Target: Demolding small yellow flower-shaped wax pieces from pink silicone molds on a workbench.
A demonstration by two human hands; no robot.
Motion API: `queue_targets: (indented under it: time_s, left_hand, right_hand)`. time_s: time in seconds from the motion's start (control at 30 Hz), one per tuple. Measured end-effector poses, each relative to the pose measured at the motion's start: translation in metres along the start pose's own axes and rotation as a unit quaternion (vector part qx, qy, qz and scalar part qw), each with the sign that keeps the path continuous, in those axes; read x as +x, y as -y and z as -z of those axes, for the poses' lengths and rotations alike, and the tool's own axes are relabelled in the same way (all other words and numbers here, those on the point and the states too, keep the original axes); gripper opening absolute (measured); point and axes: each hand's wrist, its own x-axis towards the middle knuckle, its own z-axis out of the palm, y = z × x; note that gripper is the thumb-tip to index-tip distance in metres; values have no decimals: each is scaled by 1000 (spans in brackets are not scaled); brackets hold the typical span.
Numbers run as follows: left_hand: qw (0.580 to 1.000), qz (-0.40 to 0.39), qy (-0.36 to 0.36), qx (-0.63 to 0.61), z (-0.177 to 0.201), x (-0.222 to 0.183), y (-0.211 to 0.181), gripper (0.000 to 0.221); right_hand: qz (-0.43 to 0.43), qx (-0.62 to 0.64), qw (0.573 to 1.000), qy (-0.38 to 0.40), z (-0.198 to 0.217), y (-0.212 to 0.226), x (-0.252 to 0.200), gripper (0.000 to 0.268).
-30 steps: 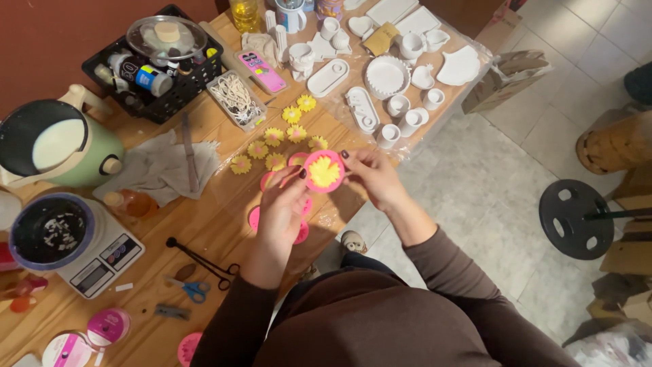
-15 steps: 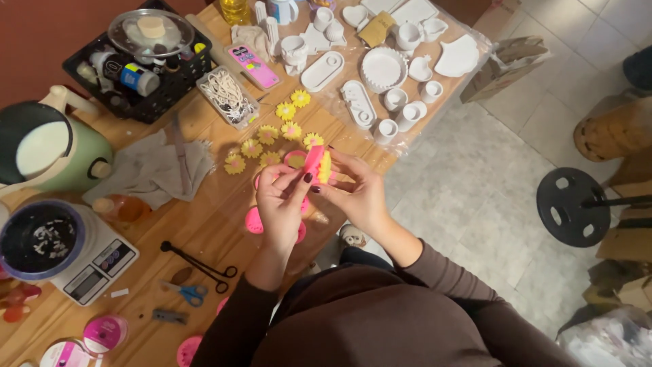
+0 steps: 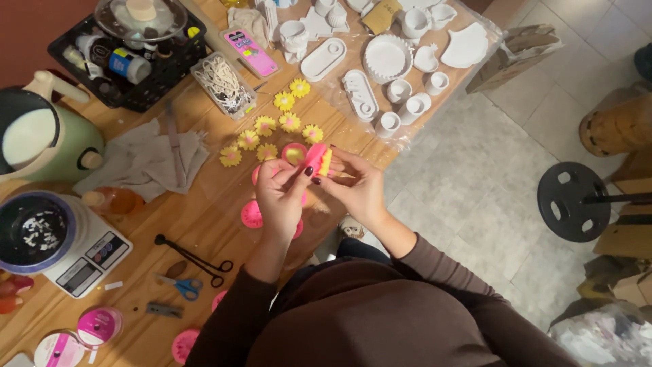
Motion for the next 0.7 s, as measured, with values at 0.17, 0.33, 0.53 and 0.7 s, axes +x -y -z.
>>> queue_targets:
  time_s: [0.17, 0.33, 0.53, 0.7]
  left_hand:
    - [998, 38, 11, -50, -3, 2, 7, 30]
    - [997, -27, -22, 72, -11, 1, 15, 38]
    - [991, -57, -81, 92, -18, 2, 13, 33]
    - [990, -44, -133, 32, 5, 1, 34, 29]
  right_hand:
    - [-18, 82, 995, 60, 18, -3, 10, 52]
    - [-38, 46, 998, -1, 18, -13, 8, 49]
    - [15, 63, 997, -31, 46, -36, 17, 55]
    - [-121, 479, 845, 204, 95, -23, 38, 58]
